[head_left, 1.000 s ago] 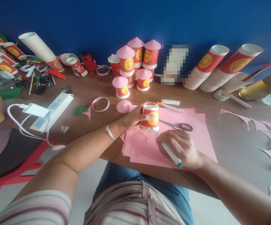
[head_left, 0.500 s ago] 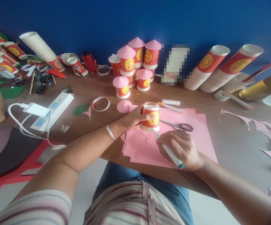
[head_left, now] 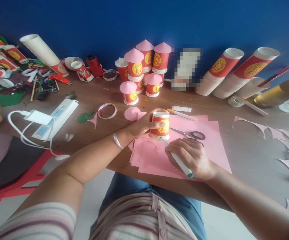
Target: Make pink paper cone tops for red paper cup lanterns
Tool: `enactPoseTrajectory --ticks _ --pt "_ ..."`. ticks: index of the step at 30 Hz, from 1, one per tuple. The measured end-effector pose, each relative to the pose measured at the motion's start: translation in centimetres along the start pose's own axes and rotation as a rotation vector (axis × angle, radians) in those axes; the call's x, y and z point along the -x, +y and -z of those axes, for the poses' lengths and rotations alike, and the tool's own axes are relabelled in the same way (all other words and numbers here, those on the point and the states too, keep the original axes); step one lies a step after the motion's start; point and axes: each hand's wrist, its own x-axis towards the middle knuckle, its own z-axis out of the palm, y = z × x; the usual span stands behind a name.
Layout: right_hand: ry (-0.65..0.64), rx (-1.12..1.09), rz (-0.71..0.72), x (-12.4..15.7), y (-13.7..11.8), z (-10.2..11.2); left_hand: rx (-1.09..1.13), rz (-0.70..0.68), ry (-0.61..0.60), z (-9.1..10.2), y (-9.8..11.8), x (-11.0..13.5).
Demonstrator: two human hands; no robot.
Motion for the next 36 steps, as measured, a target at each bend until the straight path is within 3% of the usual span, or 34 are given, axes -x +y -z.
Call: enactPoseTrajectory --ticks 36 --pt "-0.037 -0.001 -0.019 -0.05 0.30 0.61 0.019 -0.015 -0.032 0.40 -0.36 -0.10"
